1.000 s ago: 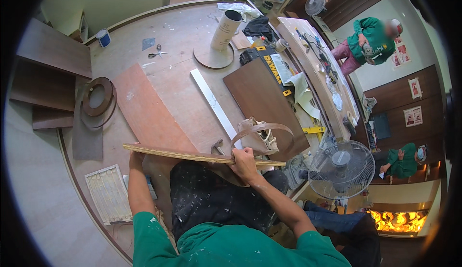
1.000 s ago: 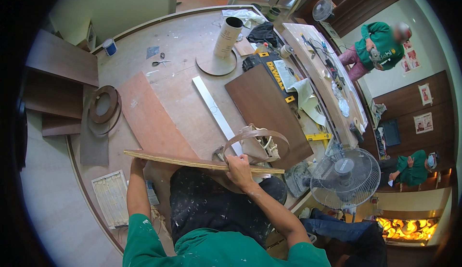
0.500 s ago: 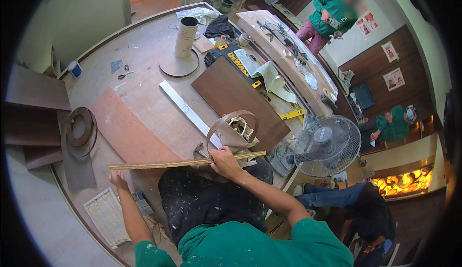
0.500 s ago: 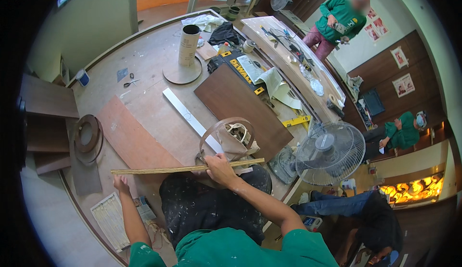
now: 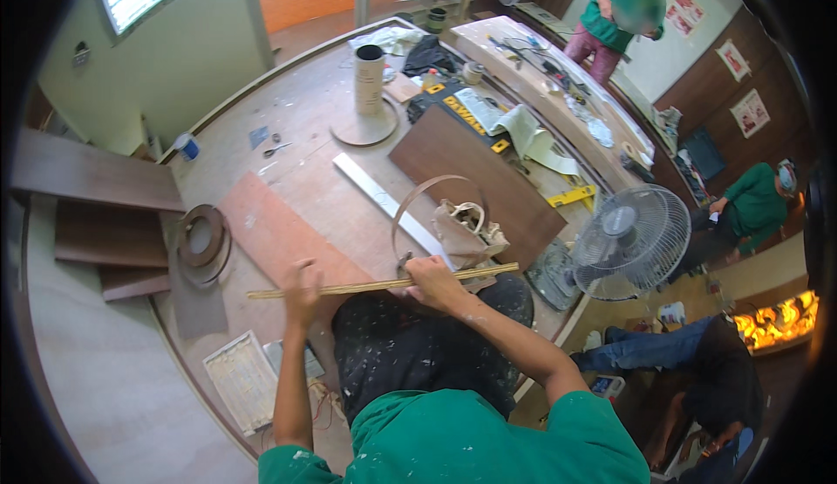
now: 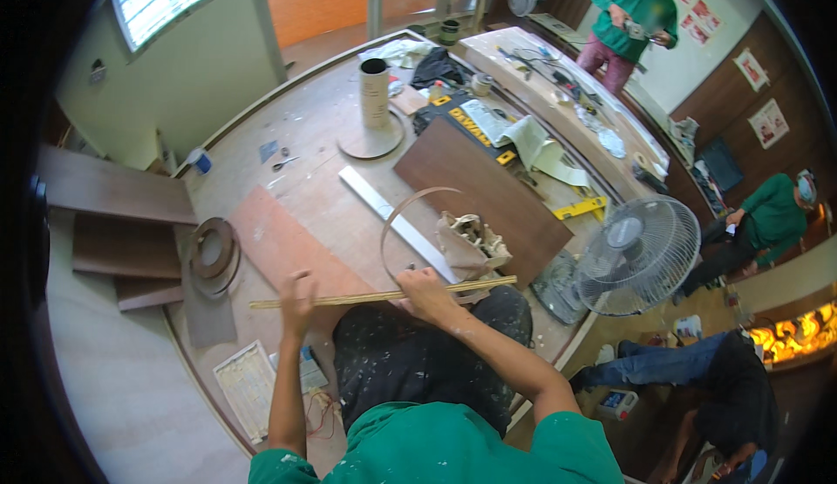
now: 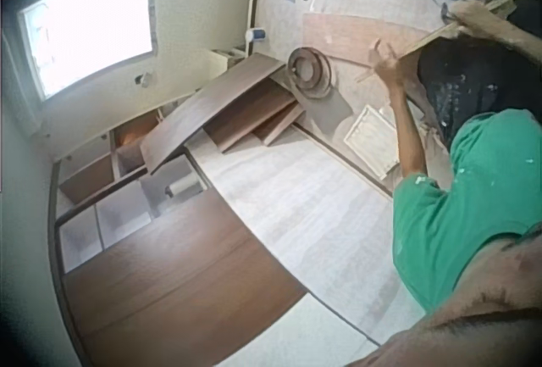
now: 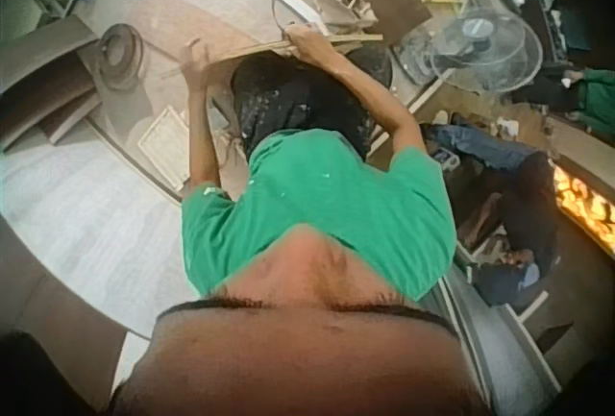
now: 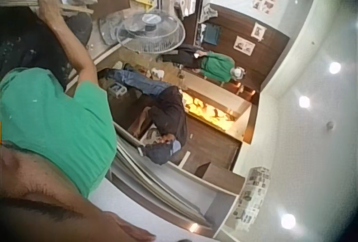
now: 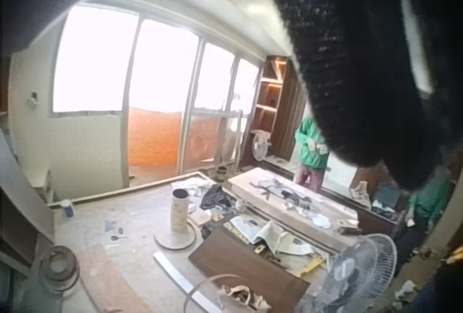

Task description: The person hammers nails into a wooden panel and then attaches a thin wooden strip to its edge. They use a hammer to secure the strip and inspect the alignment. Other workers are visible in the background.

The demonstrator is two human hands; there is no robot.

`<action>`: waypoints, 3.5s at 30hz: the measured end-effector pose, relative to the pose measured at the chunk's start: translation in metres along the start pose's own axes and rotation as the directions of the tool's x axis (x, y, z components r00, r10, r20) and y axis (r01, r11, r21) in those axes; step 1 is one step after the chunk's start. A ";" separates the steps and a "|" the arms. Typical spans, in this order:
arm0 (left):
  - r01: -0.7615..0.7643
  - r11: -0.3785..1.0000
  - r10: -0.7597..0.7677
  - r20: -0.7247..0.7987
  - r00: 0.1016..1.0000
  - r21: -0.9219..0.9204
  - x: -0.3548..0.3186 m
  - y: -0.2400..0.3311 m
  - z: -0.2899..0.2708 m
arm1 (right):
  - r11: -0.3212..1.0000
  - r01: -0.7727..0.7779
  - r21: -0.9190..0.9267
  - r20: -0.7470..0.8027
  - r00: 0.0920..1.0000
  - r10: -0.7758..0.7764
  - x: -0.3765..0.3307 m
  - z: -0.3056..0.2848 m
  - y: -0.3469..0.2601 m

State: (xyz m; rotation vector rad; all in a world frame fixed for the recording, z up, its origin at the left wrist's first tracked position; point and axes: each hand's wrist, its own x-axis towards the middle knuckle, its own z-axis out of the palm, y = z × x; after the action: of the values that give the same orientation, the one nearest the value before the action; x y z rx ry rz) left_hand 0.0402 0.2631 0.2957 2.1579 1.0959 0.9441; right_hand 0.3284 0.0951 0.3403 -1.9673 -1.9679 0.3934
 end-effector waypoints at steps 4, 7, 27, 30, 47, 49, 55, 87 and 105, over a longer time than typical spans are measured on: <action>0.008 0.995 0.008 0.167 0.986 -0.095 -0.002 0.024 0.020 | 0.999 -0.021 0.024 0.017 1.000 0.020 -0.002 -0.018 -0.014; 0.043 0.988 -0.014 0.190 0.982 -0.150 -0.006 0.027 0.025 | 0.991 -0.079 0.110 0.084 0.994 0.069 -0.007 -0.041 -0.030; 0.118 -0.297 -0.471 0.253 0.845 -0.947 0.015 0.021 -0.076 | 0.975 0.084 0.207 0.357 0.921 -0.155 -0.063 -0.119 -0.112; 0.007 -0.213 -0.475 0.110 0.873 -0.977 0.007 0.007 -0.118 | 0.958 -0.098 0.271 0.364 0.931 -0.008 -0.074 -0.127 -0.090; 0.143 0.155 -0.657 0.007 0.754 -0.977 -0.054 -0.119 -0.157 | 0.817 -0.319 0.480 0.252 0.942 0.220 -0.123 -0.139 0.091; 0.108 0.143 -0.616 -0.003 0.788 -0.984 -0.069 -0.142 -0.165 | 0.674 -0.489 0.553 0.373 0.869 0.325 -0.122 -0.157 0.095; 0.376 0.279 -0.608 0.140 0.781 -0.884 -0.065 -0.104 -0.154 | 0.394 -0.581 0.712 0.287 0.754 0.591 -0.149 -0.139 0.144; 0.618 0.617 -0.707 0.001 0.707 -0.487 -0.024 -0.136 -0.112 | 0.097 -0.611 0.785 0.288 0.499 0.818 -0.152 -0.065 0.197; 0.449 0.527 -0.633 0.019 0.774 -0.722 -0.003 -0.064 -0.144 | 0.019 -0.606 0.795 0.337 0.467 0.817 -0.157 -0.070 0.202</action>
State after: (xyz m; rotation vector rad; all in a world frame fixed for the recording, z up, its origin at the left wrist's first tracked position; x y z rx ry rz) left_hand -0.1026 0.3155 0.3372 0.9817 1.1744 1.0923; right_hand 0.5403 -0.0629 0.3134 -1.8989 -0.1326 1.0872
